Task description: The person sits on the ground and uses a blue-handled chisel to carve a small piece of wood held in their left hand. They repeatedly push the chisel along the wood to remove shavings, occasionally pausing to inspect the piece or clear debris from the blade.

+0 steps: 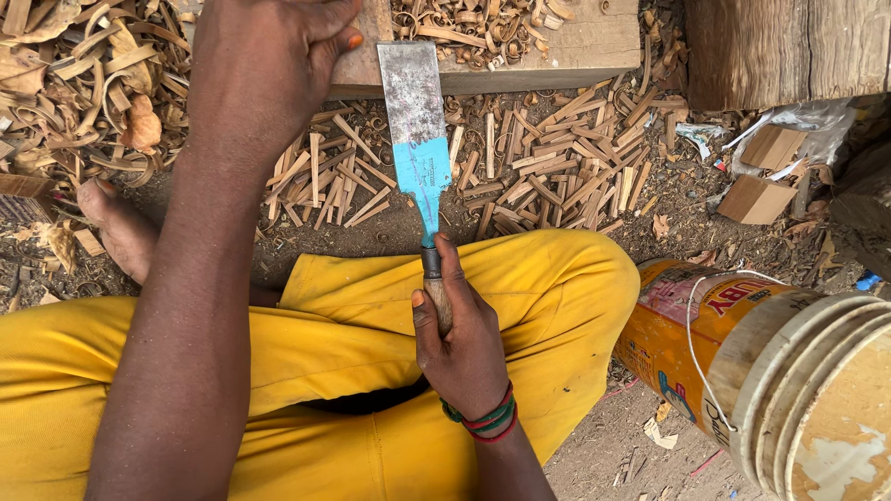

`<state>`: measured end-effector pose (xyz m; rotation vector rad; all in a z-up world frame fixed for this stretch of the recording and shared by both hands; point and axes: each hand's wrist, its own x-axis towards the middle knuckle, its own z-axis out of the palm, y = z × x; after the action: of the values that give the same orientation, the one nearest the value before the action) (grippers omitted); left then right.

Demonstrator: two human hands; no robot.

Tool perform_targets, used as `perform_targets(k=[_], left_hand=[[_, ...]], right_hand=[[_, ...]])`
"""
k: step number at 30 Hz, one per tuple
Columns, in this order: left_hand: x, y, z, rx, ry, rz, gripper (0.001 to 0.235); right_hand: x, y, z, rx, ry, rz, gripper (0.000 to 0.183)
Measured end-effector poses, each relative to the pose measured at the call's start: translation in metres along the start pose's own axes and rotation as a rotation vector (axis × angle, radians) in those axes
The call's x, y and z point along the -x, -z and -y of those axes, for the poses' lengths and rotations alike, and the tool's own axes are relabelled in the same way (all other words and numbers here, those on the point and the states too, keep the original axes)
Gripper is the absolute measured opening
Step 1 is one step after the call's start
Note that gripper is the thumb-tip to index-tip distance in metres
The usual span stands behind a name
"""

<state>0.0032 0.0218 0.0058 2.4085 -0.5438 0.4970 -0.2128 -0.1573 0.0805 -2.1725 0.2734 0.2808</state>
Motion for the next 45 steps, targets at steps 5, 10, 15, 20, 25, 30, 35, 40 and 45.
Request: perform_targets(k=[5, 10, 15, 20, 25, 30, 35, 40, 45], left_hand=[[0.001, -0.007, 0.003, -0.091, -0.008, -0.005, 0.019], [0.006, -0.005, -0.006, -0.301, -0.018, -0.022, 0.013], [0.01, 0.003, -0.011, -0.447, -0.048, -0.081, 0.037], [0.012, -0.005, -0.011, -0.439, -0.036, -0.102, 0.04], [0.016, -0.017, -0.007, -0.421, 0.008, -0.067, 0.044], [0.018, -0.02, -0.006, -0.403, 0.016, -0.087, 0.044], [0.016, -0.019, -0.007, -0.365, 0.014, -0.086, 0.04], [0.015, -0.019, -0.007, -0.291, 0.043, -0.08, 0.029], [0.008, -0.008, -0.015, -0.221, 0.072, -0.043, 0.028]], right_hand=[[0.001, -0.002, -0.002, 0.054, 0.055, -0.02, 0.056], [0.003, -0.005, -0.005, 0.075, 0.092, -0.043, 0.058], [0.005, -0.007, -0.006, 0.077, 0.088, -0.074, 0.059], [0.005, -0.007, -0.002, 0.058, 0.13, -0.042, 0.059], [0.002, -0.007, 0.005, 0.088, 0.105, -0.04, 0.056], [-0.001, -0.005, 0.008, 0.079, 0.117, -0.036, 0.057], [-0.002, -0.003, 0.012, 0.112, 0.111, 0.0, 0.061], [-0.002, -0.005, 0.018, 0.238, 0.164, -0.009, 0.061], [-0.003, -0.004, 0.024, 0.296, 0.124, -0.01, 0.059]])
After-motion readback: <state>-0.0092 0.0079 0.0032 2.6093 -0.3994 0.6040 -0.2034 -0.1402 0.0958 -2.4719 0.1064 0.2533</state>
